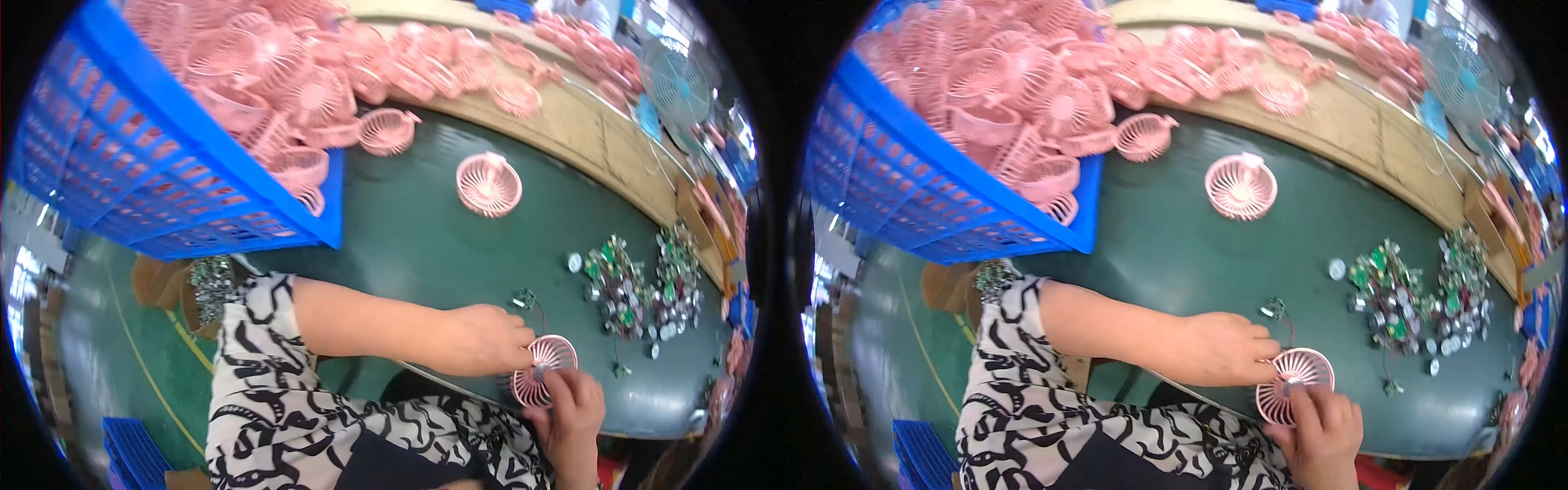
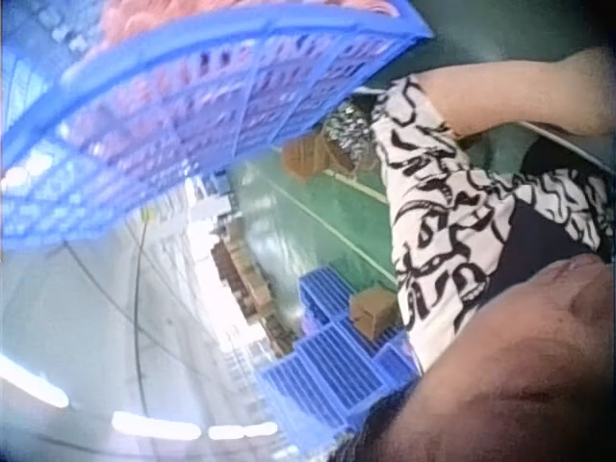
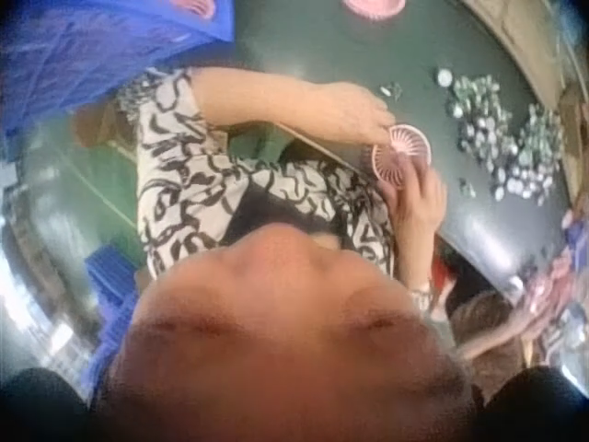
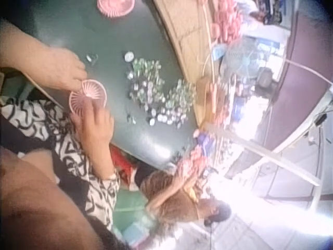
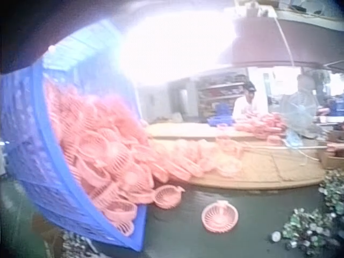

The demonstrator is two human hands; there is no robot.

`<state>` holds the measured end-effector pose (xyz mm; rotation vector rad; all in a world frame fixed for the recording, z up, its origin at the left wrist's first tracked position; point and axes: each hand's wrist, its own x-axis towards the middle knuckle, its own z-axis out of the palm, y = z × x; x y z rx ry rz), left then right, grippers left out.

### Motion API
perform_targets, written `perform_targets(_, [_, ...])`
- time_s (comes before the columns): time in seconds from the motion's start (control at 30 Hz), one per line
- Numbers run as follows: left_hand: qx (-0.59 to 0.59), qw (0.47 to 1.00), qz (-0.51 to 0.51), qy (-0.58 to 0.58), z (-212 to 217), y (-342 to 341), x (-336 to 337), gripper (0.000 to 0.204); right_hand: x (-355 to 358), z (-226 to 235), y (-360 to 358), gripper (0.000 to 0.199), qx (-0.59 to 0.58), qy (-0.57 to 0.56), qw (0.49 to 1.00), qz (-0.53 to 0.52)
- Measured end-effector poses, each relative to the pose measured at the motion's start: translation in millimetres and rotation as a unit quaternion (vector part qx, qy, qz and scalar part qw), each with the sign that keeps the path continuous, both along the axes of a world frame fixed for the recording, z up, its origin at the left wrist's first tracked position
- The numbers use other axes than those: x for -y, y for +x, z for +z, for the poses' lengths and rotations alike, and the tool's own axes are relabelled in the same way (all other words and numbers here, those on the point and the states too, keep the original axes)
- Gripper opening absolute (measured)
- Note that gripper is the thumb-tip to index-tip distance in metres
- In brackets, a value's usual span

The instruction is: The person assembles mini fans by fitting motors with circuit boards into plastic fan covers by hand, using a long pole to pull more fan covers closer on the table.

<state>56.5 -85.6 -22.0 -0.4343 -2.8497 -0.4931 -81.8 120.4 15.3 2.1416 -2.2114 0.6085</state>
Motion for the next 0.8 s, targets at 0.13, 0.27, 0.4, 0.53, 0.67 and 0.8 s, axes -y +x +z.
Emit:
perform_targets(0.13, [0.016,1.0,-0.012,0.015,1.4,-2.0,2.7,0.028,-12.2,-37.3,-9.3,0.06,-0.01,-0.049,0.997,0.055])
perform_targets(0.27, [0.002,0.995,-0.039,0.088,16.0,-2.3,24.2,0.039,-9.6,-47.4,-8.1,0.064,-0.02,-0.095,0.994,0.053])
perform_targets(0.4, [-0.196,0.942,0.269,-0.041,22.4,-10.4,64.2,0.06,-9.9,-50.8,-14.9,0.054,0.021,-0.156,0.985,0.067])
perform_targets(0.53, [-0.038,0.881,0.456,-0.122,3.6,-6.2,106.2,0.063,-36.7,-48.7,-34.9,0.035,0.046,-0.235,0.97,-0.033])
perform_targets(0.67, [-0.088,0.897,0.403,-0.161,3.4,-9.3,115.6,0.043,-72.2,-46.8,-66.3,0.03,0.01,-0.29,0.931,-0.223])
perform_targets(0.8, [-0.145,0.93,0.323,-0.102,17.6,-5.1,80.3,0.03,-96.7,-51.8,-102.8,0.027,-0.037,-0.296,0.885,-0.359])
